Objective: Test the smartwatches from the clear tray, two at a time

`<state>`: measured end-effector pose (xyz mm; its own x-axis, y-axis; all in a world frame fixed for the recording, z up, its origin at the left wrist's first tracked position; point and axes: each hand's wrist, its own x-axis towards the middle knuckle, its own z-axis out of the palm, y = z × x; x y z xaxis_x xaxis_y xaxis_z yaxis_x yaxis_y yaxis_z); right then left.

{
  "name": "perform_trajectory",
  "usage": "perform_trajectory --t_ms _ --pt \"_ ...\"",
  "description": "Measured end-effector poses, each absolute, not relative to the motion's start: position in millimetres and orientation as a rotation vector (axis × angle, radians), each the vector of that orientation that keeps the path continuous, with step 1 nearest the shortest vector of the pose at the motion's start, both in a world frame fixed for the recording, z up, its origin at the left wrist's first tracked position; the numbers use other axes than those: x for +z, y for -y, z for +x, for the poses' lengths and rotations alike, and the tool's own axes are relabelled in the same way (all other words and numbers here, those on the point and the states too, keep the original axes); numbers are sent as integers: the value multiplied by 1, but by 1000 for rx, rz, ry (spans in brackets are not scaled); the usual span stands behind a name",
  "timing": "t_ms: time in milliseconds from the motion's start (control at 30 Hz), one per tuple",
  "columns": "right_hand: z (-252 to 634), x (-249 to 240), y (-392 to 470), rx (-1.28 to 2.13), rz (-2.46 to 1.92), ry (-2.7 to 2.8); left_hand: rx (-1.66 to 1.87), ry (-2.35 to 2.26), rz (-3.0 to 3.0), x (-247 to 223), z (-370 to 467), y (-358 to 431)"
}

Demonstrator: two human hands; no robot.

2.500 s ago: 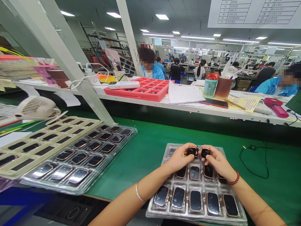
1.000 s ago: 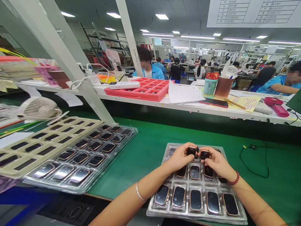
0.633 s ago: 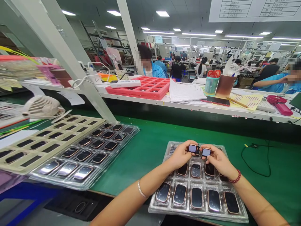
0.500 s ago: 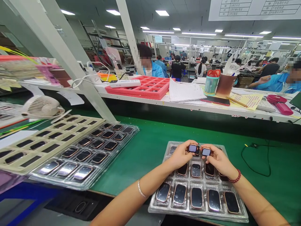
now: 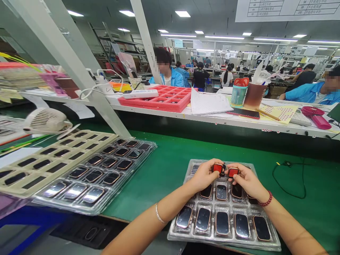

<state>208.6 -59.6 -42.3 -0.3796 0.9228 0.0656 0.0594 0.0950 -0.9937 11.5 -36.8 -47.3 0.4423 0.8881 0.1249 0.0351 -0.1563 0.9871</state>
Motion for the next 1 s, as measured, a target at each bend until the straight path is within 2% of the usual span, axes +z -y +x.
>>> perform_trajectory --t_ms 1000 --pt "211 -42 57 1401 -1031 1596 872 -866 1389 -32 13 44"
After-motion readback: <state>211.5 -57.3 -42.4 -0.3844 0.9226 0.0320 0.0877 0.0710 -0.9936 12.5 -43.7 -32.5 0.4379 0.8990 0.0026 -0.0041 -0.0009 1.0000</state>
